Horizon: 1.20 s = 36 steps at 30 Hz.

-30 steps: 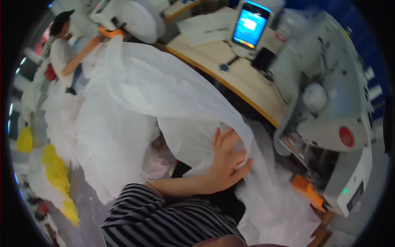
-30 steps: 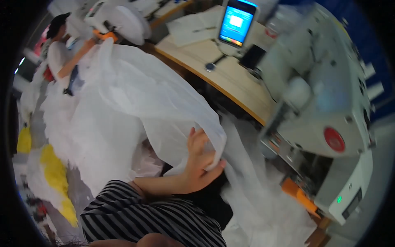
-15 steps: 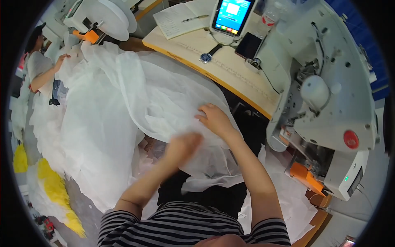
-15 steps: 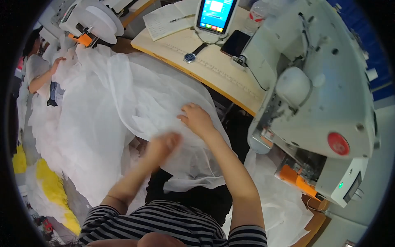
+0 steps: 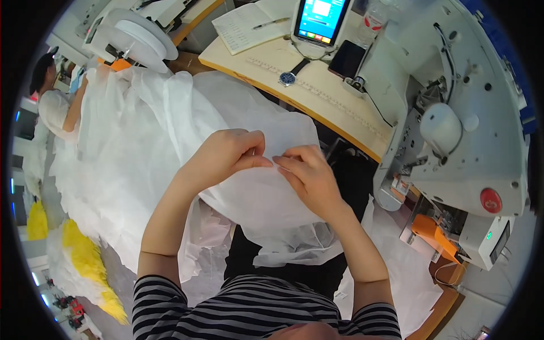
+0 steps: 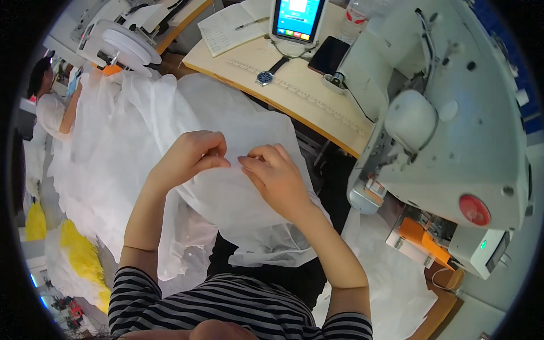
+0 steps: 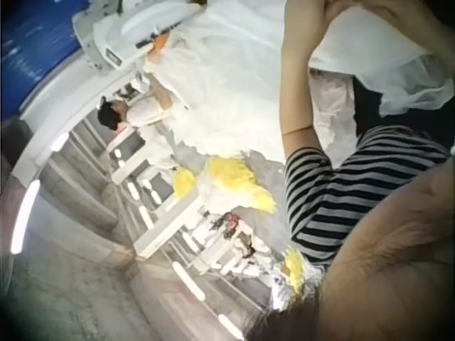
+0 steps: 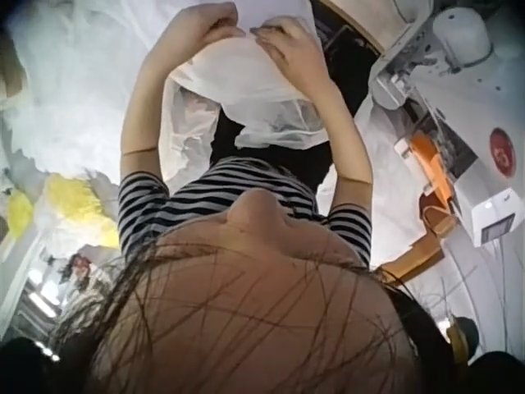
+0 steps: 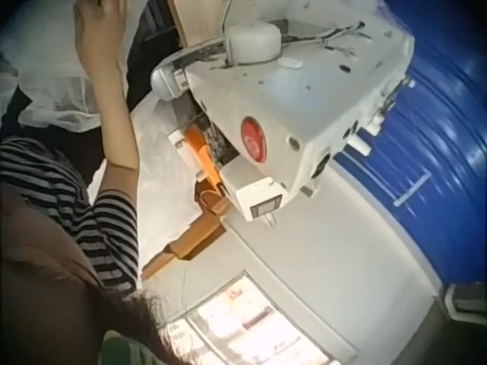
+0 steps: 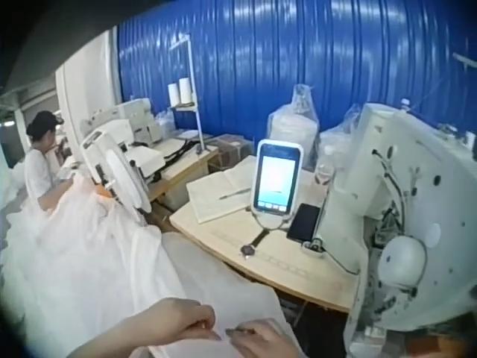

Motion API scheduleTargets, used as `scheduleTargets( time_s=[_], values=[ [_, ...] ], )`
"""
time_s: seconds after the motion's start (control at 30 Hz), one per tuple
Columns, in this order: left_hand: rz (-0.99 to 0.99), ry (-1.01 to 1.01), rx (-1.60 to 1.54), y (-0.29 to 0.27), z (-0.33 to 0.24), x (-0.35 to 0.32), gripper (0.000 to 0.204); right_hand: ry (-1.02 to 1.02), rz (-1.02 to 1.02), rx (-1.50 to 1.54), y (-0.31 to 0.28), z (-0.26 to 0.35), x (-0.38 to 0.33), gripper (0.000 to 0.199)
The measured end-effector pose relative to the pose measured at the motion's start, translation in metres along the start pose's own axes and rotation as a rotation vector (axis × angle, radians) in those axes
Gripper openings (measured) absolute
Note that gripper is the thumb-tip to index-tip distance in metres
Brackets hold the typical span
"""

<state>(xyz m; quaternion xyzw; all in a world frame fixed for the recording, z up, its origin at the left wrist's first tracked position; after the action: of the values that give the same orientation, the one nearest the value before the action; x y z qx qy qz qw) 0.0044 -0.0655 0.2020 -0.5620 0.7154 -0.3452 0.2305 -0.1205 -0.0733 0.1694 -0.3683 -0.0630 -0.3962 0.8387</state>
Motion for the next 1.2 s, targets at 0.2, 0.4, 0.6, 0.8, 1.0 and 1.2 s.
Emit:
scheduleTargets(
  time_s=[0.2, 0.4, 0.6, 0.8, 1.0, 1.2],
  values=[
    [0.109, 0.087, -0.113, 0.005, -0.070, 0.001, 0.033, 0.039, -0.227, 0.076, -0.085, 0.055, -0.038, 0.017],
    [0.511, 0.182, -0.334, 0.059, -0.109, 0.002, 0.023, 0.674, 0.133, 1.057, -0.061, 0.020, -0.087, 0.030],
    [0.523, 0.143, -0.179, 0.088, -0.121, 0.031, 0.017, 0.576, 0.142, 0.799, -0.097, 0.013, -0.128, 0.025],
    [0.057, 0.148, -0.131, 0.088, -0.157, 0.038, 0.017, 0.540, -0.453, -0.014, -0.150, 0.015, -0.149, 0.034],
    [-0.012, 0.160, -0.150, 0.109, -0.154, 0.037, 0.013, 0.531, -0.818, -0.463, -0.194, 0.000, -0.179, 0.033],
    [-0.243, 0.401, 0.083, 0.106, -0.118, 0.067, 0.013, 0.662, -0.922, 0.448, -0.164, -0.053, -0.192, 0.012]
  ],
)
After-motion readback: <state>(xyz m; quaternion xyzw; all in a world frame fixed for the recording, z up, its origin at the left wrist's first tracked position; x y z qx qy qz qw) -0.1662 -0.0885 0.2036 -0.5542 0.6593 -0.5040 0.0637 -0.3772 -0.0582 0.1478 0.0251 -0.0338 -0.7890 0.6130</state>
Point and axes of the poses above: each hand's wrist, its own x-axis towards the middle knuckle, its own y-axis out of the palm, z = x × y, the point moved 9 cm from there along x, towards the middle knuckle, and after that the axes turned 1 degree about -y, right-handed, at the moved point
